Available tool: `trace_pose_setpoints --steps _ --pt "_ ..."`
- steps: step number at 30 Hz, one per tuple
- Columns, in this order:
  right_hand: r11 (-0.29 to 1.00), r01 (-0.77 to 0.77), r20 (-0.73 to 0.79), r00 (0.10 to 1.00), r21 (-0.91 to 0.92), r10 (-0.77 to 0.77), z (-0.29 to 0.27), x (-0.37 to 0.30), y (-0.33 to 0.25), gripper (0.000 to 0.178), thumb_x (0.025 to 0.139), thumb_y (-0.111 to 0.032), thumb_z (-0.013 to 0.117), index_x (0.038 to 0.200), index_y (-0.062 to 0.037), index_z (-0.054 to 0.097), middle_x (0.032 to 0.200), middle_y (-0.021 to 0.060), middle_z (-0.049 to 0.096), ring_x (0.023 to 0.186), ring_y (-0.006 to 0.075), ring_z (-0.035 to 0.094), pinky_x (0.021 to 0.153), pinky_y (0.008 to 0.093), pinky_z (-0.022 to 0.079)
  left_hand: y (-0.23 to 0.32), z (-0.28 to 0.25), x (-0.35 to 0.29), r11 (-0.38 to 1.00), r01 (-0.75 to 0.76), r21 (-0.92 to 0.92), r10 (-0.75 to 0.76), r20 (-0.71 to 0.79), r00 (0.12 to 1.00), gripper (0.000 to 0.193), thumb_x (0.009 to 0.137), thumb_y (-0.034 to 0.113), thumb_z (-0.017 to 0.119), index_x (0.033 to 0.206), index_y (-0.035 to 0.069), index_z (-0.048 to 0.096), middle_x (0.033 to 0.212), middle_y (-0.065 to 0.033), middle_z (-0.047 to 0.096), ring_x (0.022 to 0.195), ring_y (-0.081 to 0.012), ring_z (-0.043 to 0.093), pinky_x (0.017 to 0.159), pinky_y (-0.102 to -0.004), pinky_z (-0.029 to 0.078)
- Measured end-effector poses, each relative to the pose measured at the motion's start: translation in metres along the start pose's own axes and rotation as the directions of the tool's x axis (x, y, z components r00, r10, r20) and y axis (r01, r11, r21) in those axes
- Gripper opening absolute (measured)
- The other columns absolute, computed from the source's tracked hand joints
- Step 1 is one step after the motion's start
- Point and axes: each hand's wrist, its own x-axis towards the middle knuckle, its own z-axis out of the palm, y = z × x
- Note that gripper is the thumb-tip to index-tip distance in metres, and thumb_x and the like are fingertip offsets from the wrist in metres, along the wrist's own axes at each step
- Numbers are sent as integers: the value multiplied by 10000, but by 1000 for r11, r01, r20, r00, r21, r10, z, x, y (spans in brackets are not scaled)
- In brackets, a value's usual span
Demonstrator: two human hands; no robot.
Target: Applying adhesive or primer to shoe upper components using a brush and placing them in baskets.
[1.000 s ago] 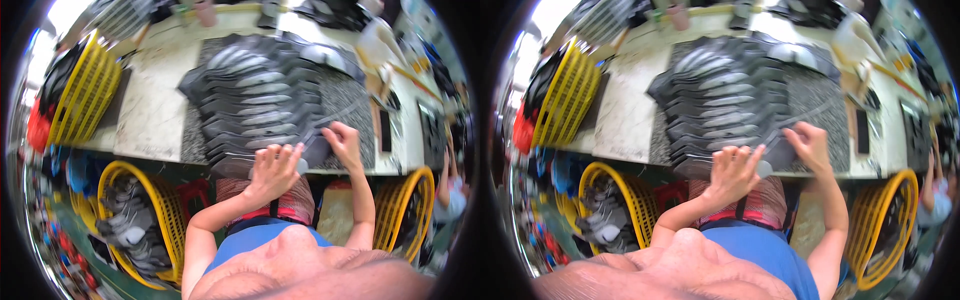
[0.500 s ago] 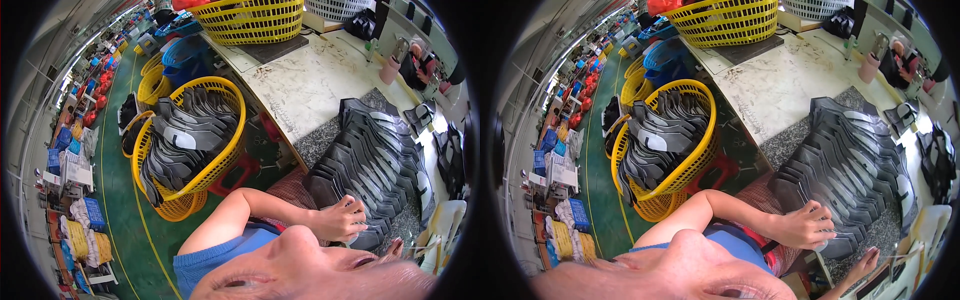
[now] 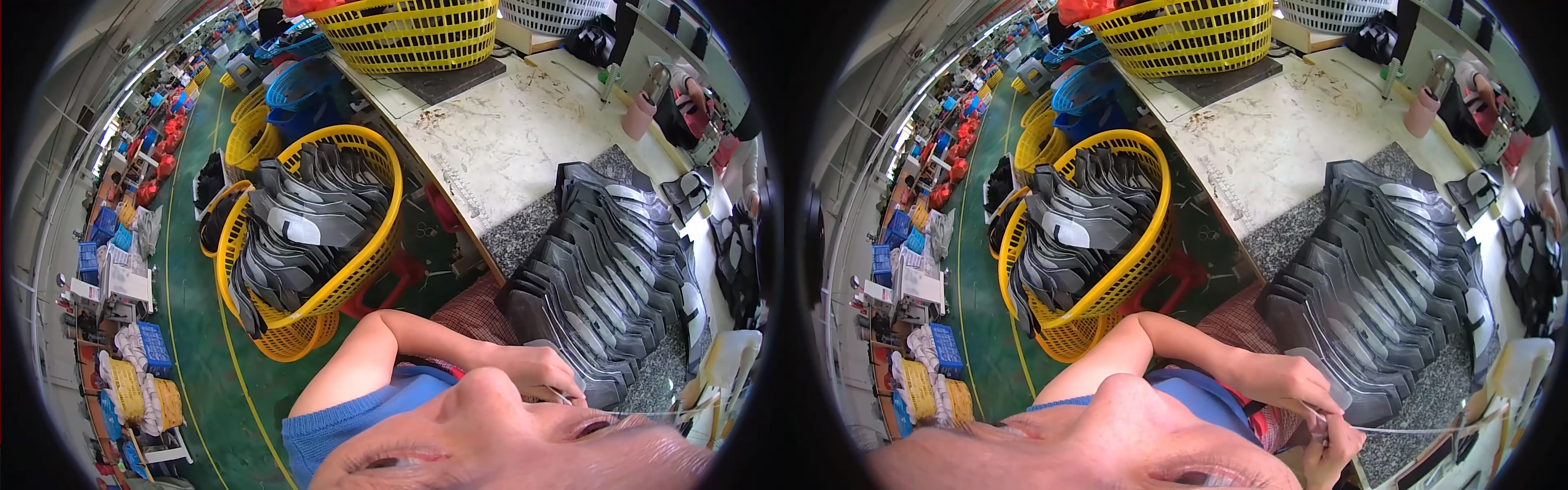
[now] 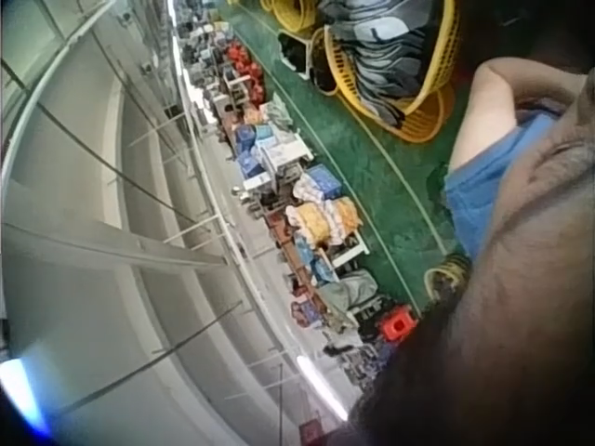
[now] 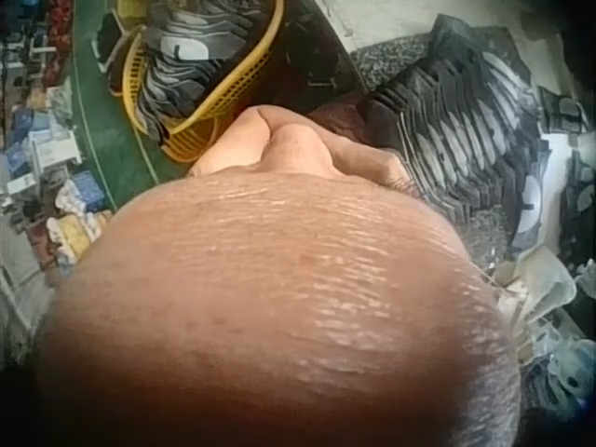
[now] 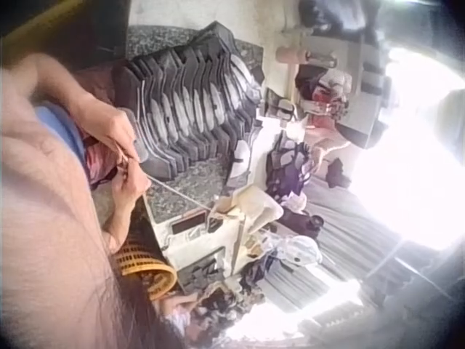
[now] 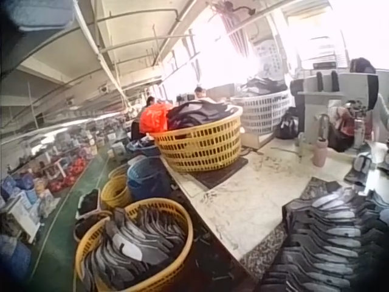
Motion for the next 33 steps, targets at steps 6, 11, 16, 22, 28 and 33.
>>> trace_pose_setpoints --steps 6,11,16,22,28,33 --pt "997 -69 -17 997 -32 69 12 11 9 240 757 -146 596 953 -29 672 738 153 595 678 387 611 638 495 404 2 -21 -4 988 135 74 -126 -119 985 357 869 84 805 1222 67 756 870 -89 705 759 -230 708 673 -342 580" --pt "996 -69 42 997 64 67 2 44 -4 176 678 -49 626 854 -52 640 648 129 571 577 351 617 521 438 457 3 -28 -5 982 186 32 -185 -32 982 471 800 60 870 1255 44 750 924 -88 736 806 -167 722 708 -295 607" --pt "991 -117 5 993 65 117 3 38 2 124 700 -28 652 804 -50 588 637 113 582 559 329 627 496 417 464 3 -23 5 961 272 -37 -272 11 962 511 796 52 866 1289 46 730 953 -77 719 821 -165 700 719 -291 596" --pt "992 -116 19 993 57 115 7 34 5 176 715 -9 657 886 -48 665 703 89 667 588 288 670 520 382 508 2 -26 -6 926 369 82 -356 -142 924 322 867 -98 725 1161 24 771 940 -110 746 836 -187 744 737 -305 623" --pt "927 -278 -157 933 252 322 9 46 8 134 877 5 729 1009 -13 724 922 102 754 685 175 688 599 291 522 -9 -45 2 782 411 468 -243 -379 893 117 819 34 815 927 34 769 840 -69 738 784 -244 690 698 -352 556" --pt "867 -407 -274 832 286 481 10 52 22 120 938 -95 768 977 10 724 791 62 646 625 96 502 564 262 394 -21 -68 10 524 449 724 -252 -372 894 192 805 255 855 800 94 751 834 -4 643 909 -238 565 815 -389 445"
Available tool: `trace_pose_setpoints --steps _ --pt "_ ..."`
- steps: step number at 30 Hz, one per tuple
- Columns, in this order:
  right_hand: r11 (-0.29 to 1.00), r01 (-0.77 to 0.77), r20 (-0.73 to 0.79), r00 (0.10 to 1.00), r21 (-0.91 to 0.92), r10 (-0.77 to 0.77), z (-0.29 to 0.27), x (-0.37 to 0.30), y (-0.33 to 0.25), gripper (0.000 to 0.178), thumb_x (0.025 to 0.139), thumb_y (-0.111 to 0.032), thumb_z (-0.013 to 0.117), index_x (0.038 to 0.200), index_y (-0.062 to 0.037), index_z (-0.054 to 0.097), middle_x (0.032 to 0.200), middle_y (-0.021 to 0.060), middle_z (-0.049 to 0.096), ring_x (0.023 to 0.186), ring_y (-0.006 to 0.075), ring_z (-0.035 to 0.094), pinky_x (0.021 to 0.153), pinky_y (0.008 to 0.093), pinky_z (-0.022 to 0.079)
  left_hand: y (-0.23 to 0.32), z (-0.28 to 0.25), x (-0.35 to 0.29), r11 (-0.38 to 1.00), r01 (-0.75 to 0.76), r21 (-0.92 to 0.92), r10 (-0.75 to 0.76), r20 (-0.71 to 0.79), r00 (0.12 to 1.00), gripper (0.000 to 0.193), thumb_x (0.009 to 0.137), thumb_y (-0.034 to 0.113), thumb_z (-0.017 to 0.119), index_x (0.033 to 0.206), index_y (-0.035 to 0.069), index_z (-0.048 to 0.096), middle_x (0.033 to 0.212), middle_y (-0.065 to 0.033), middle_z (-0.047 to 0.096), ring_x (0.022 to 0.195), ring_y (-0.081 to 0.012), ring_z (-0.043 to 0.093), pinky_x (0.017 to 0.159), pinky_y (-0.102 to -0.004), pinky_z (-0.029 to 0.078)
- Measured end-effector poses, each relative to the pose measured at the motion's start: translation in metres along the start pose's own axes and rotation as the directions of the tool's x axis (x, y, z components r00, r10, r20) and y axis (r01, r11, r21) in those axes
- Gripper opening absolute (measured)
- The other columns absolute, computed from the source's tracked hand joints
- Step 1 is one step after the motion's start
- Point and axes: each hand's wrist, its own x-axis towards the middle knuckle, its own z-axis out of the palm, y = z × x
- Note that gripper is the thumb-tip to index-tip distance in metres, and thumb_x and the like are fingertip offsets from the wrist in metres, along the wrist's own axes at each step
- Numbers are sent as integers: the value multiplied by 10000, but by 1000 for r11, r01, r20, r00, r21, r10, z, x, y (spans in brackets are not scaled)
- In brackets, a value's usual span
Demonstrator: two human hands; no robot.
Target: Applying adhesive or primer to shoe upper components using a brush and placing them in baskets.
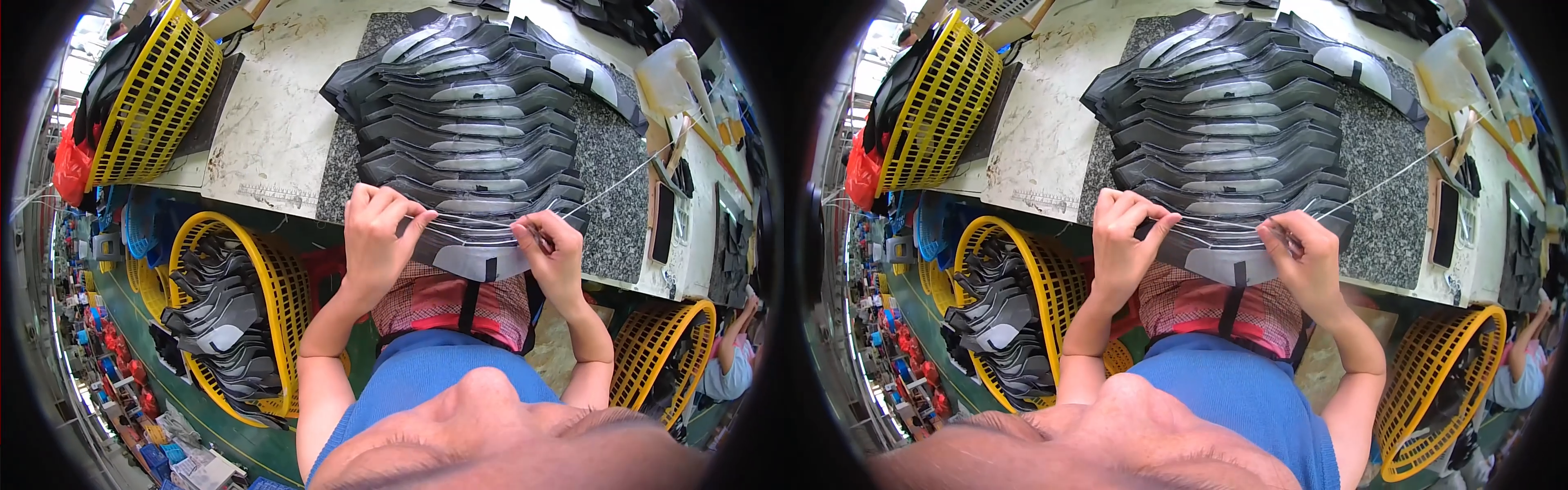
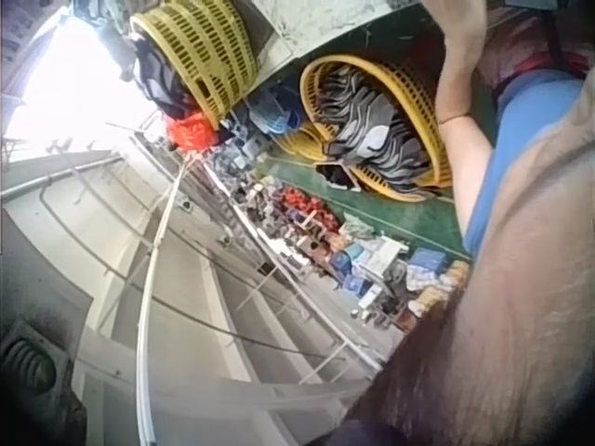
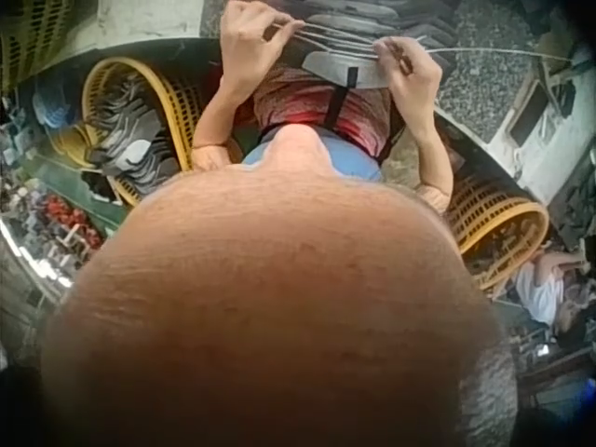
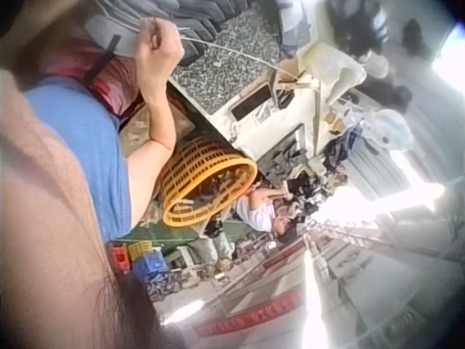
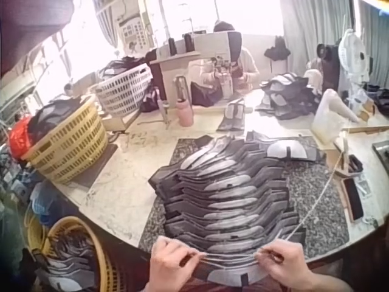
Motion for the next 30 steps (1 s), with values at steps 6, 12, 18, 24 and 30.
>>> trace_pose_setpoints --steps 6,12,18,24,30 --pt "994 89 -18 996 -65 -91 2 8 4 156 877 -97 817 927 8 713 794 77 650 629 145 581 582 285 442 -7 -10 20 997 68 -40 -57 234 971 185 816 225 852 797 57 776 845 -57 676 901 -258 608 850 -396 475" --pt "996 11 -42 999 -89 -15 1 15 8 202 837 -125 849 898 3 705 774 79 646 630 157 605 580 302 463 -14 -10 33 997 82 14 -82 362 929 216 823 253 850 823 46 787 790 -77 703 694 -229 686 628 -359 526" --pt "993 -49 -69 997 -112 41 -5 20 14 199 838 -141 842 869 -3 703 757 72 643 640 154 614 596 303 483 -13 -12 46 986 148 72 -164 346 924 291 785 273 880 742 22 738 709 -96 702 614 -229 686 587 -350 526" --pt "986 -132 -23 991 -100 130 -14 24 11 279 841 -190 853 850 -1 648 769 84 660 634 168 628 600 320 493 13 -1 43 951 -150 269 125 108 986 215 842 -8 688 1045 63 707 978 -102 652 940 -294 613 829 -408 511" --pt "998 -44 -22 999 35 44 -26 23 37 169 865 -106 831 937 -2 720 835 56 677 698 96 604 600 268 462 60 52 9 903 -426 -62 429 207 879 425 892 213 763 1269 30 688 1172 -81 626 1044 -271 576 879 -402 504"
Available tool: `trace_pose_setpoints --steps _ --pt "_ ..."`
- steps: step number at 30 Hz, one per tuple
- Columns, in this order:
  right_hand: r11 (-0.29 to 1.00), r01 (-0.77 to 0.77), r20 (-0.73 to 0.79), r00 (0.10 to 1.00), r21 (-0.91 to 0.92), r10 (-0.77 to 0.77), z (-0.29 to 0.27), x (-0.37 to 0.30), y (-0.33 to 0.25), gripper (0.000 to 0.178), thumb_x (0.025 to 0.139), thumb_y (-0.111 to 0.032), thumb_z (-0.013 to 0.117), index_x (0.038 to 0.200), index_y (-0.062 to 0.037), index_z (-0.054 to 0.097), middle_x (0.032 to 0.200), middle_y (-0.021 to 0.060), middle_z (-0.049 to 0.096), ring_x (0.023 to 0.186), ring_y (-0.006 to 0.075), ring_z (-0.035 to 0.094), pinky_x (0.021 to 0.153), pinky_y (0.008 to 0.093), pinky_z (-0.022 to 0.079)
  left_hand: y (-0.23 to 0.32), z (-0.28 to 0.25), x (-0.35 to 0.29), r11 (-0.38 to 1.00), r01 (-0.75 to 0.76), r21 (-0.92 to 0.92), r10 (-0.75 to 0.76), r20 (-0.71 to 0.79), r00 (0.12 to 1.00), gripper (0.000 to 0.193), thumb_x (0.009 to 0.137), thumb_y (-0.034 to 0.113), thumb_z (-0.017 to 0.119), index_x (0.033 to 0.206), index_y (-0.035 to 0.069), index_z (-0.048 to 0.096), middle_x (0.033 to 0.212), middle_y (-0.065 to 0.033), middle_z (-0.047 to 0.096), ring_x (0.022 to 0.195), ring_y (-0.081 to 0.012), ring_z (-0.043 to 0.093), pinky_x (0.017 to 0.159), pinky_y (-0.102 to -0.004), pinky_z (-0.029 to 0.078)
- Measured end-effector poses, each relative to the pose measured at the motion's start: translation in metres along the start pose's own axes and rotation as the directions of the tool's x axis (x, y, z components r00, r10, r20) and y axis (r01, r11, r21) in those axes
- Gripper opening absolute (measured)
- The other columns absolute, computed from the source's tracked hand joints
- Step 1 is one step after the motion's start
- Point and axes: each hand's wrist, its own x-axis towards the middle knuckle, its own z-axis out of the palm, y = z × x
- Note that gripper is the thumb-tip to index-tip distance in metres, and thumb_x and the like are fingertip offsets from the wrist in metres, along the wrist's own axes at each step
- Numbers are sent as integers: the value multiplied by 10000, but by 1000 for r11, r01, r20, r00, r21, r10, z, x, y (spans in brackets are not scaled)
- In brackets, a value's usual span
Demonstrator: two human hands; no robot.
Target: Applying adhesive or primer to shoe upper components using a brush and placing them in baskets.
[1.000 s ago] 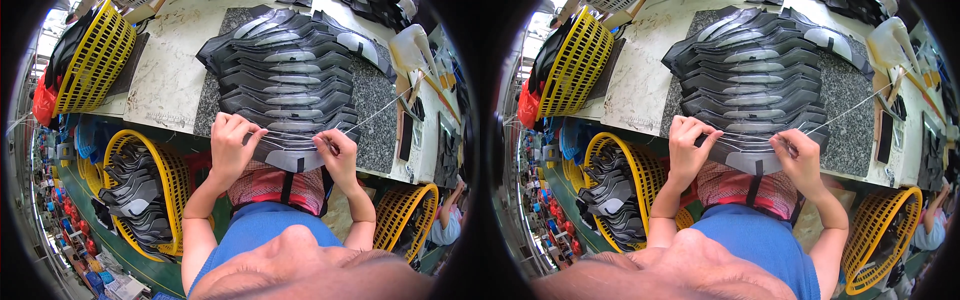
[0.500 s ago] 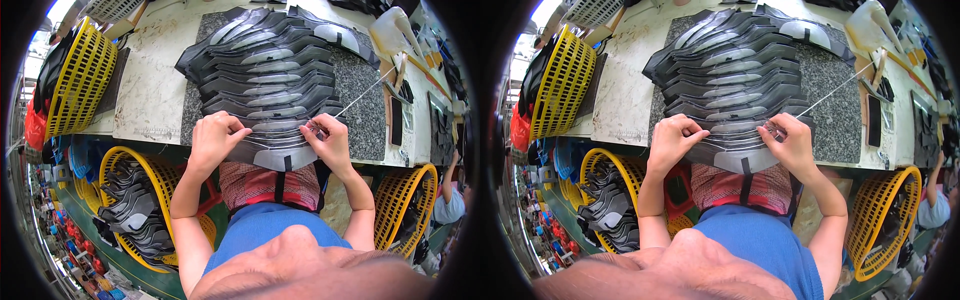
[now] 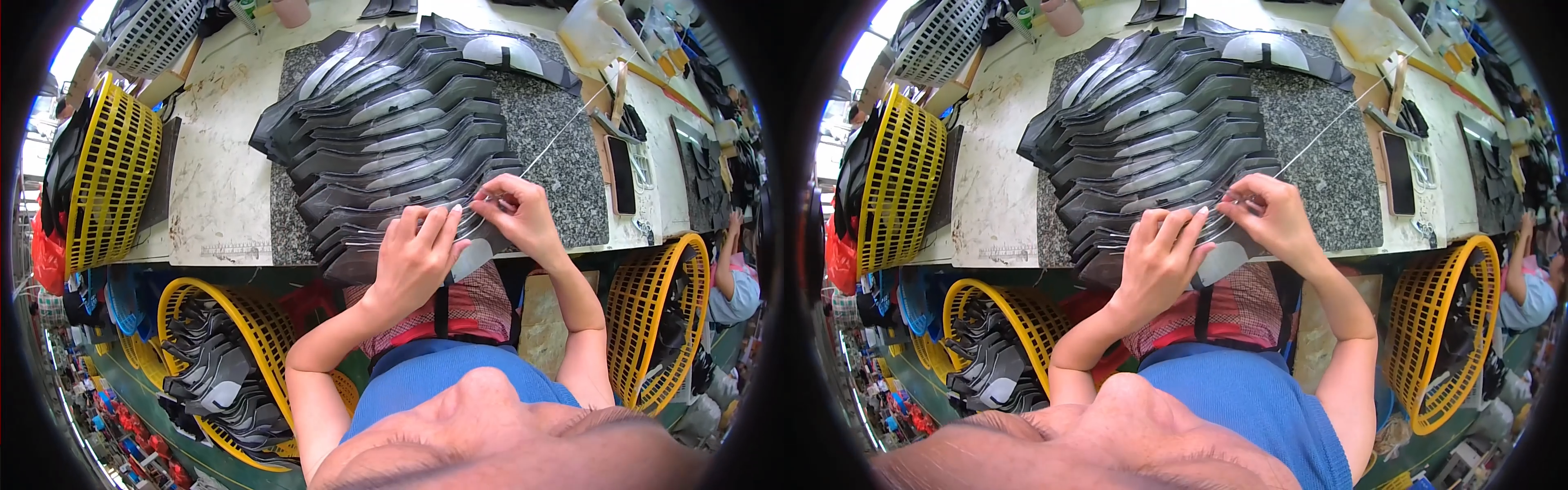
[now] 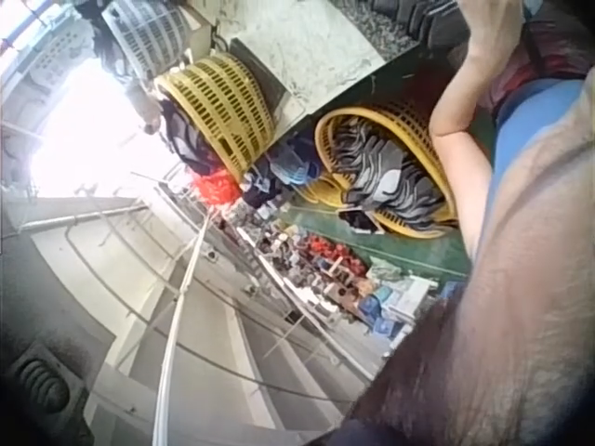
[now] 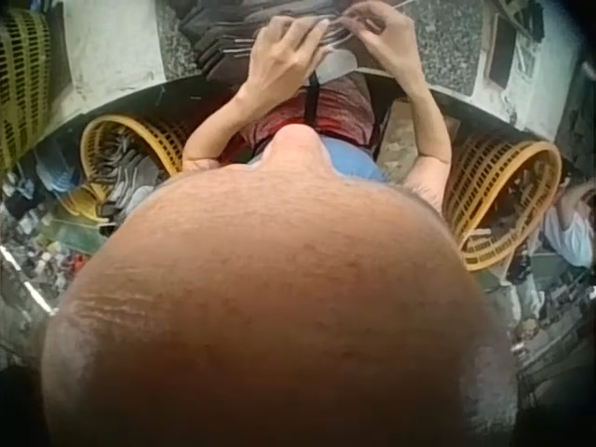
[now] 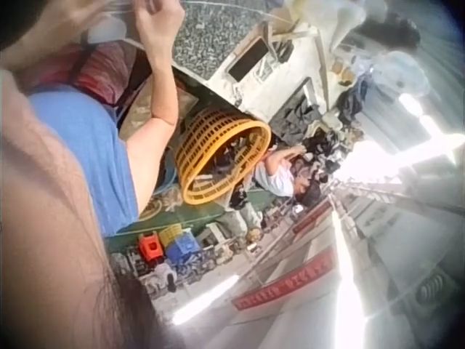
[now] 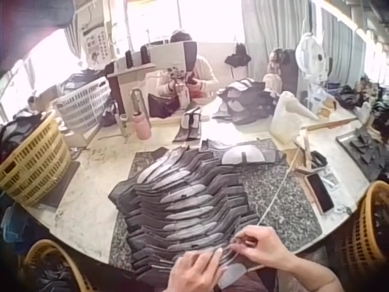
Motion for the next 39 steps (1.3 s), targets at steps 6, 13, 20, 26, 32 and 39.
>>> trace_pose_setpoints --steps 6,13,20,26,32,39 --pt "990 3 -109 994 -139 -19 -25 3 16 165 865 -113 835 932 -5 732 832 54 659 685 123 611 605 274 463 0 10 1 992 -39 117 40 -12 999 426 887 203 731 1301 106 695 1170 -57 590 1037 -254 548 865 -389 462" --pt "915 178 -126 963 -362 -237 -15 17 19 190 848 -140 834 968 -39 728 893 76 683 739 236 704 660 344 553 3 3 17 998 12 55 -18 122 992 537 811 168 687 1347 152 661 1064 -47 510 1013 -264 486 856 -426 382" --pt "902 -197 -44 980 -385 195 -44 4 5 335 907 -362 798 848 -51 689 641 65 588 576 251 601 596 340 505 0 6 12 999 32 35 -35 88 995 540 791 173 698 1329 146 668 1058 -56 491 1014 -267 470 839 -428 360" --pt "818 -83 -71 996 -569 52 -34 6 13 461 964 -468 664 828 -31 724 730 159 723 710 366 722 639 473 543 2 8 11 999 18 42 -20 59 998 542 790 175 702 1330 154 670 1071 -60 485 1018 -265 466 837 -427 356" --pt "831 -42 -53 998 -555 15 -28 17 13 451 948 -471 682 840 -40 757 733 150 732 694 354 728 640 455 557 3 14 13 999 25 22 -27 50 998 536 797 200 700 1331 161 675 1062 -44 498 1012 -257 472 845 -427 363" --pt "821 111 -53 984 -559 -169 -13 31 21 407 955 -360 708 692 -51 665 608 151 623 590 368 636 559 466 462 -4 9 10 999 39 27 -39 15 999 546 790 211 704 1333 162 670 1078 -48 512 1020 -262 485 843 -434 376"
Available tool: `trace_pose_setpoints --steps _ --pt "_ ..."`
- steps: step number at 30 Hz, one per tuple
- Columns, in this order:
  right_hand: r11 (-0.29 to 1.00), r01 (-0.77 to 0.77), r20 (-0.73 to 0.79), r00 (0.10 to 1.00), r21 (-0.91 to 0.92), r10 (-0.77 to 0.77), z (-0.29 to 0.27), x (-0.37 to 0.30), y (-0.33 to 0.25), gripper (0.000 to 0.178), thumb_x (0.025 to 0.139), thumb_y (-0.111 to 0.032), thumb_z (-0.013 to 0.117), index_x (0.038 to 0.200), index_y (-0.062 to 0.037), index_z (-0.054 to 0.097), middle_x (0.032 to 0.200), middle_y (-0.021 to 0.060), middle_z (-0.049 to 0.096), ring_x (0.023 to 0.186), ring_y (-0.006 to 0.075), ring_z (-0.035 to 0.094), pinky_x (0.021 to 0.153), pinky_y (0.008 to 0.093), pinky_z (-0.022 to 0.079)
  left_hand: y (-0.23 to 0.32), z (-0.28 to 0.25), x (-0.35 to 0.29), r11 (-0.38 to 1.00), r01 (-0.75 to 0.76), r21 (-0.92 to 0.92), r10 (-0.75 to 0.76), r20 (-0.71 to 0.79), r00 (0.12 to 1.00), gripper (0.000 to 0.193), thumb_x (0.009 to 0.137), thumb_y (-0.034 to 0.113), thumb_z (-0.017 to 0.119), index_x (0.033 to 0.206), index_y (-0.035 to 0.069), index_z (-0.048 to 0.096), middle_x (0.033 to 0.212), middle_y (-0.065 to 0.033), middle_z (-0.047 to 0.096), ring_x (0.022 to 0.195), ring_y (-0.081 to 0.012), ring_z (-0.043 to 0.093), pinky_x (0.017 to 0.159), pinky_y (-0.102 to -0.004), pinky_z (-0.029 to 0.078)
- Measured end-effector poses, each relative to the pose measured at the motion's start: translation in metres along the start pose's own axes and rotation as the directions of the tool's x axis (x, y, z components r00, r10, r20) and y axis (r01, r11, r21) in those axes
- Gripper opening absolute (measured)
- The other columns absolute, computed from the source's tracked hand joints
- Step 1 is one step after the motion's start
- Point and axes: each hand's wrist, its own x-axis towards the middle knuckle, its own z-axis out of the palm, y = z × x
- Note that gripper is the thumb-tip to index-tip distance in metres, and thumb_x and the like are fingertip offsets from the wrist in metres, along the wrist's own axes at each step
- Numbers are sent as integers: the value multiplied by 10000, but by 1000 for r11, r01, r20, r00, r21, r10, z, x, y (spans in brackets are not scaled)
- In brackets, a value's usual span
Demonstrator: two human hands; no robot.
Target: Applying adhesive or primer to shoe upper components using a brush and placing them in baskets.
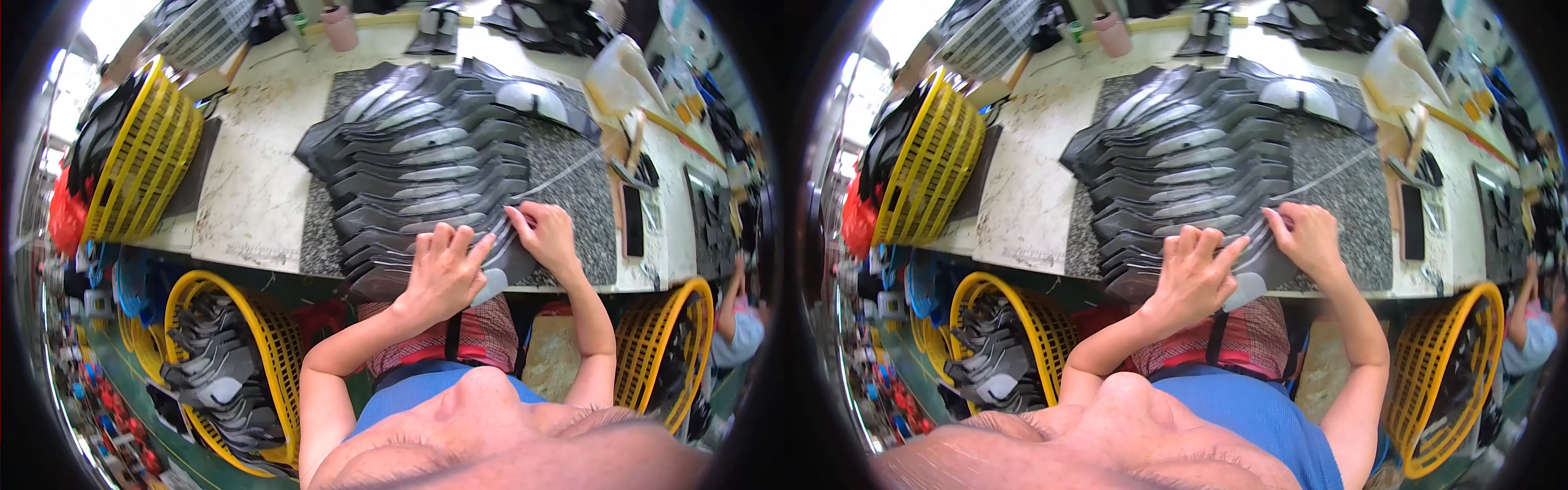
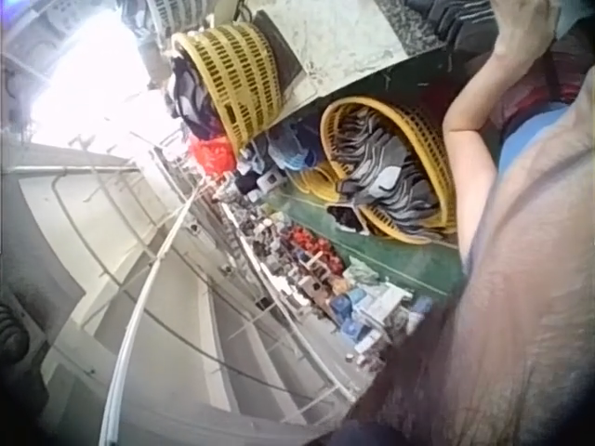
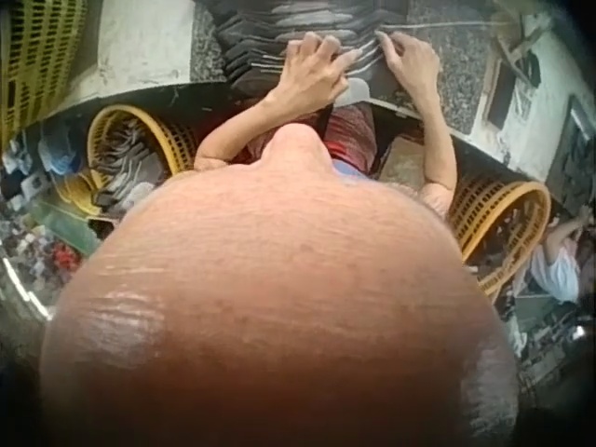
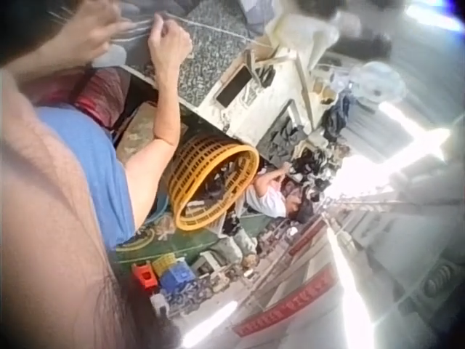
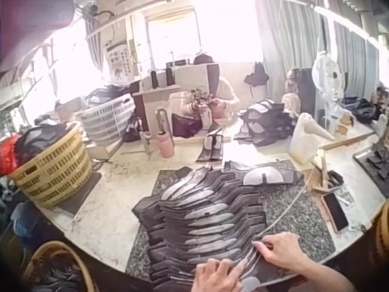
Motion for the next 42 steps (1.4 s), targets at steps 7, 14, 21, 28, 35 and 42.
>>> trace_pose_setpoints --steps 7,14,21,28,35,42 --pt "976 169 -143 978 136 -149 -41 -8 56 223 944 -68 729 1152 -4 677 1051 115 644 952 256 643 846 357 514 5 27 -11 999 -37 29 41 -142 989 491 744 329 763 1191 135 707 1257 -112 549 1183 -330 462 909 -486 382" --pt "974 67 37 996 217 -77 5 -5 163 114 1017 -50 646 1094 14 699 1275 122 655 1117 242 650 944 315 513 11 14 -20 995 31 96 -9 -221 975 457 739 278 774 1163 121 711 1117 -91 538 1120 -290 479 897 -437 369" --pt "963 52 -206 979 265 4 -6 -26 132 177 1132 -141 476 1056 14 518 884 56 547 809 128 507 733 267 435 3 4 -27 999 -30 35 40 -325 945 399 842 165 754 1234 112 701 1216 -80 590 1153 -259 516 985 -435 381" --pt "531 828 -83 550 180 -831 -16 -68 1 81 864 -34 636 940 -47 664 651 66 582 516 172 503 501 328 402 15 -7 -25 766 -286 -575 51 -389 920 296 887 131 739 1163 40 684 1126 -112 646 853 -317 681 634 -396 547" --pt "804 280 155 897 525 -414 -7 -82 -54 100 836 -39 774 883 -108 720 571 24 530 453 128 452 465 304 359 3 -30 -60 724 -118 -679 -110 -283 953 97 906 99 749 945 20 709 932 -107 676 803 -288 687 652 -382 549" --pt "818 244 98 935 520 -342 -17 -93 -61 100 864 -67 794 954 -96 763 605 12 552 469 125 450 481 287 359 -9 -56 -74 628 16 -778 -152 -103 983 67 878 29 770 934 14 737 916 -92 696 870 -255 713 751 -352 563"
